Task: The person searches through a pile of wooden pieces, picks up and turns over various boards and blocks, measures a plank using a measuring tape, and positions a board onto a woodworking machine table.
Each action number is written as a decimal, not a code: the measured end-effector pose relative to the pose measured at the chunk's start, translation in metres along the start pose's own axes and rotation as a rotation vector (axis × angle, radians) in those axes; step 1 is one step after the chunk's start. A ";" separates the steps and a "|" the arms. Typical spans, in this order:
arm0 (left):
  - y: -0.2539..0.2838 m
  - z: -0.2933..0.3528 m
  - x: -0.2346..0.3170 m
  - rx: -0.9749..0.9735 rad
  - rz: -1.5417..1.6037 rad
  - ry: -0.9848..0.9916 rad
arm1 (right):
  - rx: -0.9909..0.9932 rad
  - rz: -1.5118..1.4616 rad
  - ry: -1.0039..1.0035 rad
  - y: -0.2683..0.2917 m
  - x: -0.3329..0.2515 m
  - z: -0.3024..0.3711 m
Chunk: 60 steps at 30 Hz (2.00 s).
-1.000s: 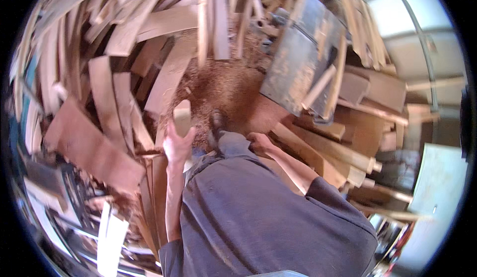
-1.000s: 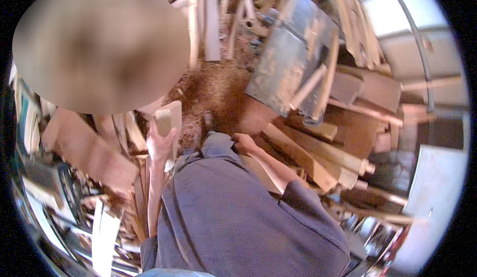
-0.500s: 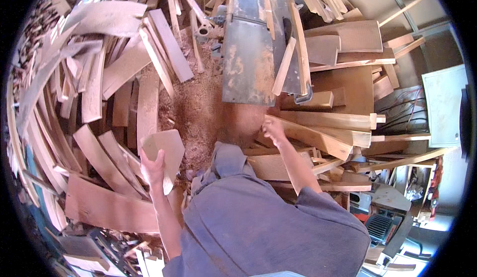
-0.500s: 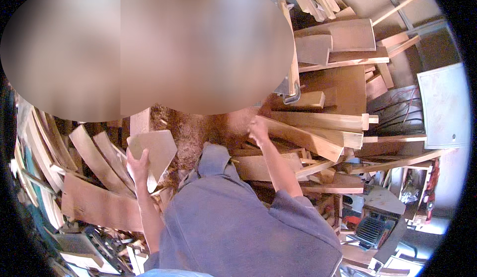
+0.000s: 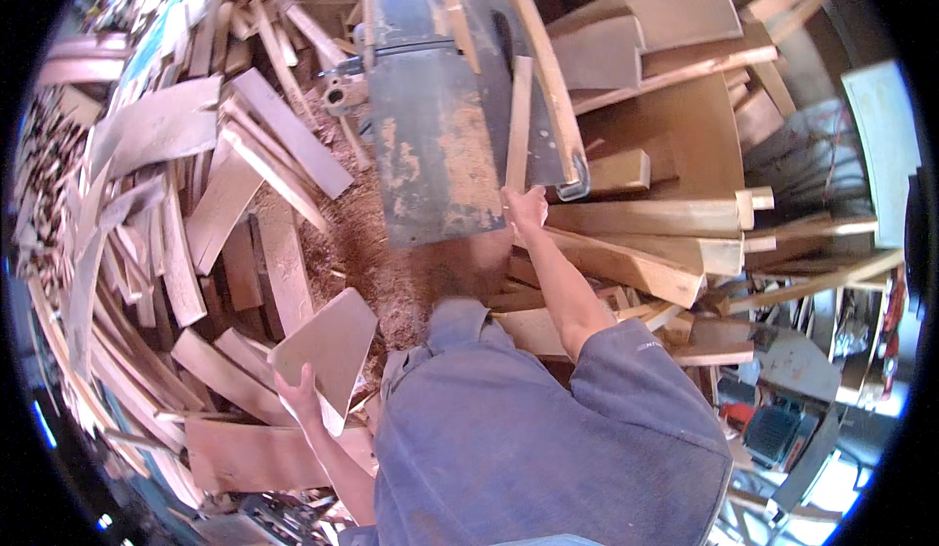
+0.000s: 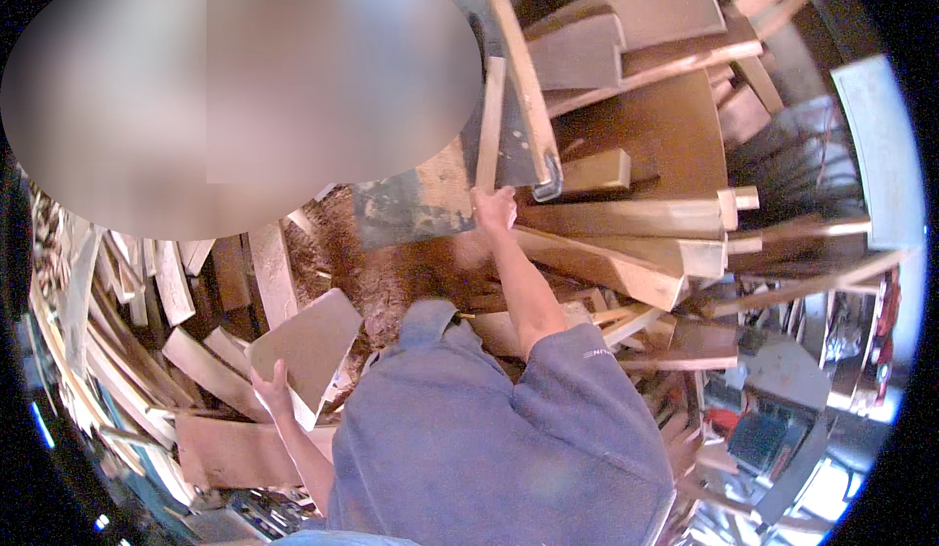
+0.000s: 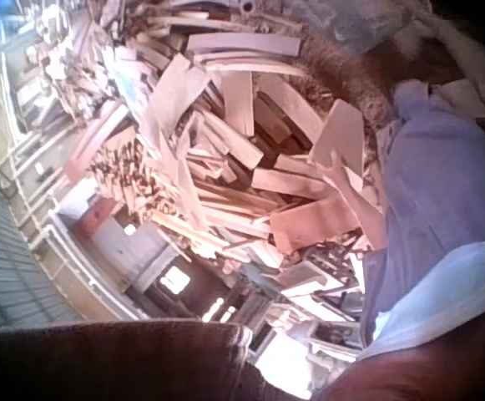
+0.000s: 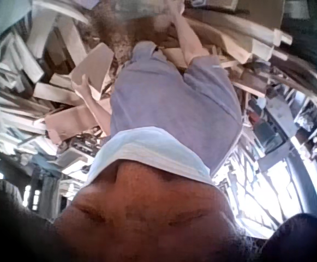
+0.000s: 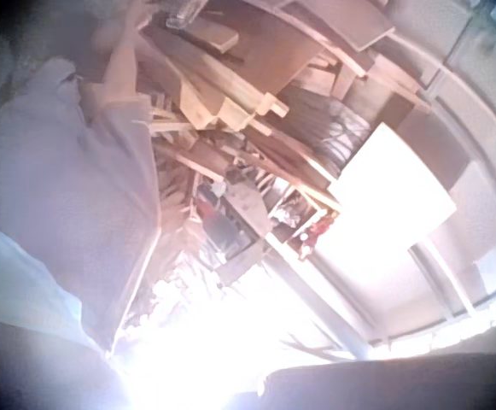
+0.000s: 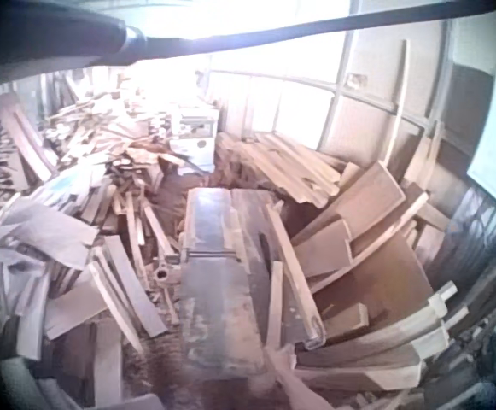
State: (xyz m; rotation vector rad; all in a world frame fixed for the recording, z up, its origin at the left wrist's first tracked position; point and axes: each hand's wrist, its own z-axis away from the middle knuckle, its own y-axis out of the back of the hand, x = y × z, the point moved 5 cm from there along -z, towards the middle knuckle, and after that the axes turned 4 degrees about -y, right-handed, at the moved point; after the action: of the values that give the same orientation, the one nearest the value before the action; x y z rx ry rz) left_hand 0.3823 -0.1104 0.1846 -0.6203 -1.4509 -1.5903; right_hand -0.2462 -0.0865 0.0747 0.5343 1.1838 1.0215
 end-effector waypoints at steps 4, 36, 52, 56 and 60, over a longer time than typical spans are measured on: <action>-0.005 0.001 0.016 0.013 -0.033 0.022 | -0.063 -0.004 0.037 0.031 0.047 0.006; -0.025 -0.002 0.011 -0.031 0.164 -0.032 | -0.649 -0.173 0.836 -0.014 -0.008 0.217; -0.067 0.022 0.015 0.009 0.013 -0.133 | -1.436 -0.002 0.431 -0.091 -0.039 0.412; -0.056 0.022 0.020 -0.062 0.056 -0.108 | -1.326 0.033 0.483 -0.076 -0.043 0.426; -0.057 0.019 0.017 0.069 0.076 -0.222 | -1.371 0.068 0.447 -0.078 -0.040 0.428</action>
State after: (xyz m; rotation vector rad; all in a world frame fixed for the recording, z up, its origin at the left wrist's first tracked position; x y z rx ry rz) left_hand 0.3223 -0.0999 0.1726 -0.8220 -1.6170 -1.4413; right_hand 0.1795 -0.0910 0.1742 -0.7701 0.5746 1.7657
